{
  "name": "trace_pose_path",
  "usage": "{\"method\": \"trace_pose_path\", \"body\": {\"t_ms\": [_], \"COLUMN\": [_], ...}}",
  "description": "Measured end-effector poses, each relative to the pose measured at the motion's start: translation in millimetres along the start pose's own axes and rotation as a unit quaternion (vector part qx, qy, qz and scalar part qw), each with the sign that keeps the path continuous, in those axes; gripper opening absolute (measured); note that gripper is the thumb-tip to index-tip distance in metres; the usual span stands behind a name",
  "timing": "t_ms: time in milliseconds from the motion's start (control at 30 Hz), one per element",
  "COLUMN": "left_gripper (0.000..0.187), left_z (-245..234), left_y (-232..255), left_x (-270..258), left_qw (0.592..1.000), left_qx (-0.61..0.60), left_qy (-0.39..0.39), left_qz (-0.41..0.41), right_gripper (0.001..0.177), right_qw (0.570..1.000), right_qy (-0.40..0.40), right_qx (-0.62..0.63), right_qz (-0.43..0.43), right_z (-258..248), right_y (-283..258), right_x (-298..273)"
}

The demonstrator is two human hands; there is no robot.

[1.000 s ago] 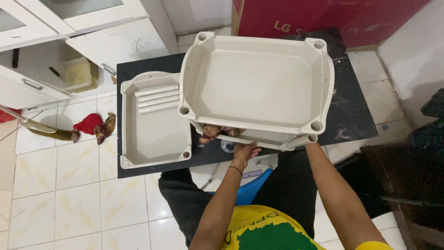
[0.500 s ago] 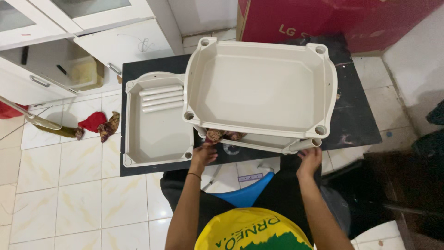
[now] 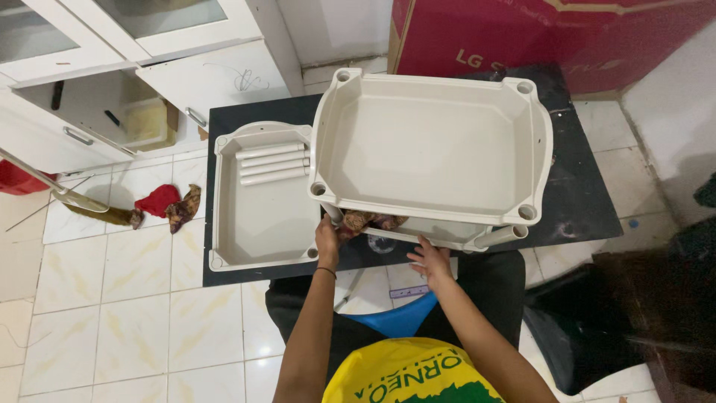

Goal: The person assembles a white plastic shelving unit by inserting cylindrical rods into corner sockets and attaching trays. They wipe the assembled sections with a patterned cloth and continue adding rods and trays to build the structure.

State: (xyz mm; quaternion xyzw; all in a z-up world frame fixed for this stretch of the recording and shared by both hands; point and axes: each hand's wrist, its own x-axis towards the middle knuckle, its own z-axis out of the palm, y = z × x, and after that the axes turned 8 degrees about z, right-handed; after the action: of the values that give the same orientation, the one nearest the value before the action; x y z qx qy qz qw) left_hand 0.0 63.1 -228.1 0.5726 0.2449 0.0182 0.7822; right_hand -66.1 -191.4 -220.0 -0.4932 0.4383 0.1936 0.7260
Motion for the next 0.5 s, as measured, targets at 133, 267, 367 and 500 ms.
{"method": "trace_pose_path", "body": {"t_ms": [133,267,367,500], "left_gripper": [0.048,0.049,0.042,0.039], "left_z": [-4,-8,5,14], "left_y": [-9,-20,-15,-12], "left_x": [1,-2,3,8], "left_qw": [0.999,0.997,0.999,0.997], "left_qx": [0.05,0.074,0.053,-0.058], "left_qy": [0.014,0.008,0.014,-0.015], "left_qz": [-0.004,0.02,0.0,-0.046], "right_gripper": [0.071,0.042,0.032,0.033], "right_qw": [0.999,0.998,0.994,0.995], "right_qy": [0.029,0.0,-0.035,-0.048], "right_qx": [0.011,0.002,0.099,0.069], "right_qz": [-0.041,-0.066,-0.042,-0.047], "right_z": [6,4,2,3], "right_y": [-15,-40,-56,-63], "right_x": [0,-9,-21,-33]}}
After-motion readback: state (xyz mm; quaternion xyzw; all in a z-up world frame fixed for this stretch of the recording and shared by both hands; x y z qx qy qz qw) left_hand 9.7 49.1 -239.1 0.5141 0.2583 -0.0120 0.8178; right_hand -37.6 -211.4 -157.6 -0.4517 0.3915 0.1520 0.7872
